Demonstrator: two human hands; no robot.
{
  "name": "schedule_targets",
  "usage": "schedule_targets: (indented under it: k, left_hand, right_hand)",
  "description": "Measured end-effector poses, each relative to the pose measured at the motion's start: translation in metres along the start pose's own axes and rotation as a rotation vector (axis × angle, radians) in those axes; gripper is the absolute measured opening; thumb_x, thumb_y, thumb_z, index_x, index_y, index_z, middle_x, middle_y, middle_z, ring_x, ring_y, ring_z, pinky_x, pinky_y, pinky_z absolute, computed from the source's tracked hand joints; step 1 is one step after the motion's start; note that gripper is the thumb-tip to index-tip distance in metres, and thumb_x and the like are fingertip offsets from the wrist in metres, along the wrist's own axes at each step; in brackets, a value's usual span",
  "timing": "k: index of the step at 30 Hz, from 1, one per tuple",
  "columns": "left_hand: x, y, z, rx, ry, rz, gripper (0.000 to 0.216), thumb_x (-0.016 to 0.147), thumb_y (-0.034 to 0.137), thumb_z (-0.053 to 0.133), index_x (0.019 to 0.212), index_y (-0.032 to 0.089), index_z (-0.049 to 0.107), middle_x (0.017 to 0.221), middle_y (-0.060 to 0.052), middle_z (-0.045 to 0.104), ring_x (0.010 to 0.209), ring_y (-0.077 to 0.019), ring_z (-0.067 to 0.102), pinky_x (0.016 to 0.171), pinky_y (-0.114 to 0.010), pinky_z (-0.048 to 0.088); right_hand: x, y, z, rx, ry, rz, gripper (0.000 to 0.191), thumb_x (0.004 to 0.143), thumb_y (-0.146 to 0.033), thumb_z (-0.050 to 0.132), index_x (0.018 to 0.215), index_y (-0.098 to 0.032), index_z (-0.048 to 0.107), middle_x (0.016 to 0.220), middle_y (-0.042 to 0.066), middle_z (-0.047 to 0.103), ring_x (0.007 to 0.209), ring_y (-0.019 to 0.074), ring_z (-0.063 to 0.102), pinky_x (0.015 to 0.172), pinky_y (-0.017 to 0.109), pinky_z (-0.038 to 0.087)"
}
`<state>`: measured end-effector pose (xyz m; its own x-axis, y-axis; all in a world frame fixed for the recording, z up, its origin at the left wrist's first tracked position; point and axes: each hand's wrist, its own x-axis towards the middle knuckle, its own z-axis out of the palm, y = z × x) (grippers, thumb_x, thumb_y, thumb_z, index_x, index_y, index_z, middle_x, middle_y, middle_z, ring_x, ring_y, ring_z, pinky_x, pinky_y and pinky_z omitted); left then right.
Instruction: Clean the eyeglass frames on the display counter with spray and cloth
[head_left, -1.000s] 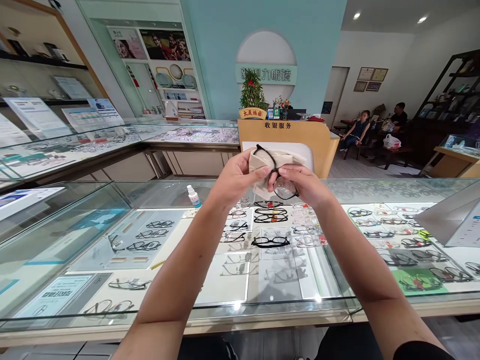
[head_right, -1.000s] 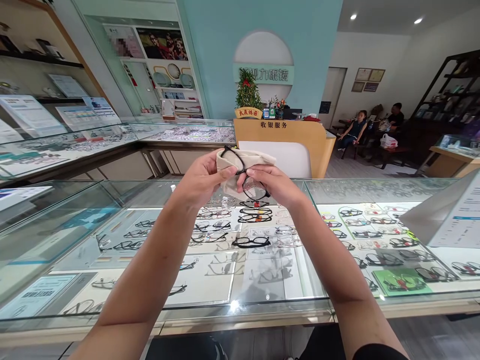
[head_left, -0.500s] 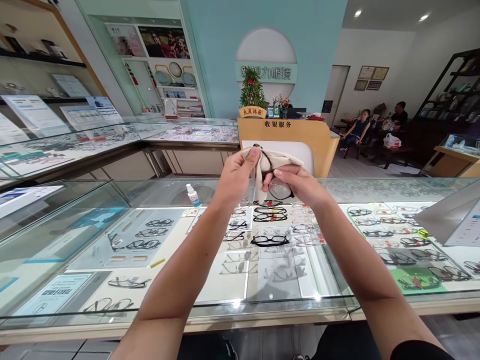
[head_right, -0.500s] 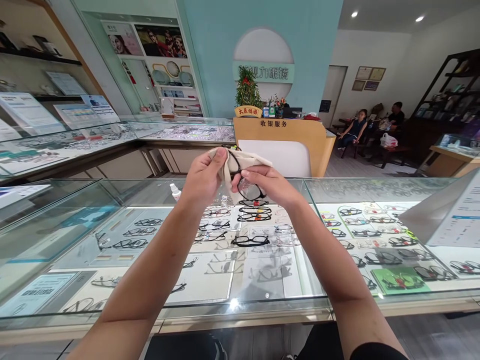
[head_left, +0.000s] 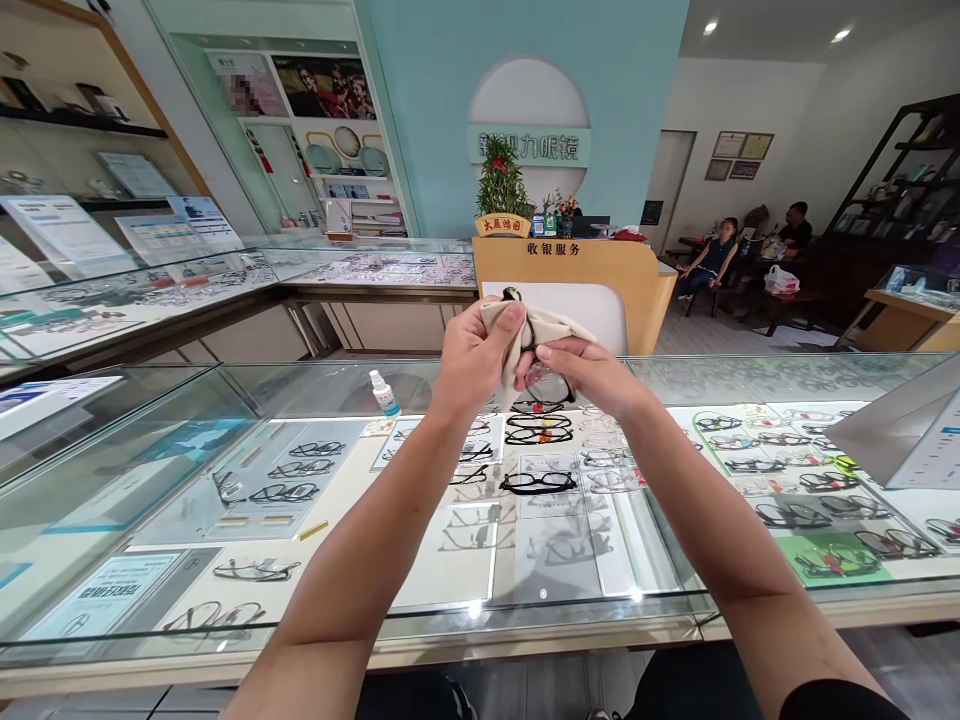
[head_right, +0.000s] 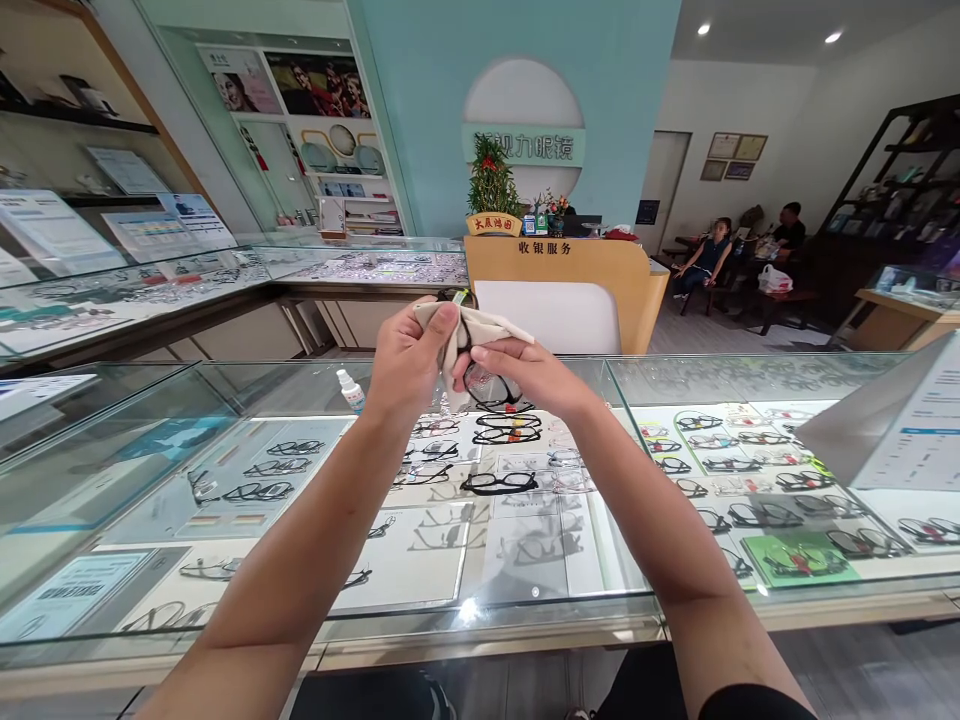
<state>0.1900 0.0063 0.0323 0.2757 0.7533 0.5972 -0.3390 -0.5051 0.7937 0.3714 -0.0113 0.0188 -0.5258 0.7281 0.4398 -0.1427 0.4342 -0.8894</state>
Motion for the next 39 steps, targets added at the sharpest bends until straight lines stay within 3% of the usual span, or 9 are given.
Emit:
schedule_targets:
  k: [6,10,12,15,18,21,27,31,39]
  left_hand:
    - [0.008,-0.005,-0.004,-0.053,-0.01,-0.022,0.057,0.091,0.075,0.08,0.079,0.022,0.061,0.055,0.003,0.061,0.047,-0.0124,0.056,0.051,-0.028,0.052]
    - [0.016,-0.015,-0.013,-0.058,0.093,-0.012,0.055,0.091,0.075,0.079,0.088,0.021,0.069,0.069,0.0,0.07,0.069,-0.0166,0.07,0.066,-0.03,0.057]
    - [0.016,-0.018,-0.015,-0.013,0.1,-0.024,0.054,0.091,0.075,0.079,0.09,0.021,0.071,0.073,-0.001,0.073,0.076,-0.0172,0.072,0.069,-0.029,0.056]
    - [0.011,-0.017,-0.012,0.048,-0.016,-0.099,0.059,0.088,0.078,0.081,0.087,0.019,0.073,0.075,-0.002,0.073,0.078,-0.0175,0.071,0.071,-0.028,0.055]
    - [0.005,-0.014,-0.004,0.048,-0.125,-0.167,0.063,0.084,0.081,0.083,0.089,0.019,0.074,0.079,-0.002,0.073,0.085,-0.0177,0.07,0.077,-0.027,0.056]
    - [0.0,-0.014,0.002,0.032,-0.146,-0.208,0.065,0.081,0.083,0.083,0.082,0.02,0.069,0.077,-0.001,0.067,0.077,-0.0155,0.064,0.071,-0.027,0.053]
    - [-0.001,-0.016,0.006,0.03,-0.158,-0.235,0.07,0.081,0.085,0.081,0.07,0.02,0.058,0.065,0.001,0.05,0.06,-0.0121,0.045,0.056,-0.027,0.04]
    - [-0.001,-0.016,0.007,0.042,-0.145,-0.227,0.072,0.077,0.086,0.084,0.069,0.02,0.055,0.062,0.002,0.049,0.058,-0.0113,0.042,0.054,-0.027,0.035]
    - [-0.005,-0.01,0.012,0.032,-0.12,-0.221,0.071,0.079,0.078,0.088,0.065,0.02,0.049,0.054,0.003,0.046,0.048,-0.009,0.037,0.049,-0.028,0.023]
  right_hand:
    - [0.0,-0.003,-0.004,-0.093,0.083,-0.063,0.045,0.104,-0.063,0.069,0.098,-0.022,0.087,0.098,0.006,0.08,0.094,0.0209,0.067,0.097,0.036,0.054]
    - [-0.003,-0.005,-0.016,-0.156,0.217,-0.159,0.043,0.106,-0.064,0.066,0.103,-0.026,0.088,0.103,0.004,0.075,0.092,0.0192,0.061,0.095,0.034,0.051]
    - [-0.004,-0.006,-0.02,-0.207,0.339,-0.227,0.039,0.105,-0.064,0.068,0.106,-0.031,0.089,0.11,0.004,0.071,0.102,0.0213,0.061,0.103,0.036,0.051]
    - [-0.004,-0.006,-0.024,-0.276,0.436,-0.303,0.04,0.102,-0.068,0.069,0.104,-0.033,0.09,0.119,0.006,0.066,0.124,0.0265,0.059,0.121,0.042,0.044]
    - [0.0,-0.004,-0.022,-0.277,0.41,-0.32,0.042,0.102,-0.069,0.068,0.103,-0.032,0.09,0.122,0.007,0.068,0.135,0.0278,0.056,0.129,0.045,0.039]
    - [0.002,-0.003,-0.018,-0.264,0.371,-0.326,0.039,0.104,-0.065,0.068,0.105,-0.033,0.09,0.121,0.006,0.072,0.138,0.0266,0.056,0.13,0.045,0.038]
    - [0.004,-0.004,-0.007,-0.242,0.336,-0.295,0.044,0.102,-0.069,0.069,0.102,-0.03,0.09,0.115,0.007,0.074,0.126,0.0257,0.061,0.124,0.045,0.044]
    - [0.005,-0.003,-0.004,-0.203,0.343,-0.285,0.047,0.099,-0.071,0.071,0.105,-0.029,0.091,0.113,0.007,0.077,0.117,0.0242,0.064,0.118,0.044,0.048]
    - [0.006,0.003,0.005,0.036,0.326,-0.164,0.042,0.099,-0.066,0.074,0.117,-0.032,0.09,0.136,0.002,0.083,0.133,0.0281,0.073,0.122,0.045,0.054]
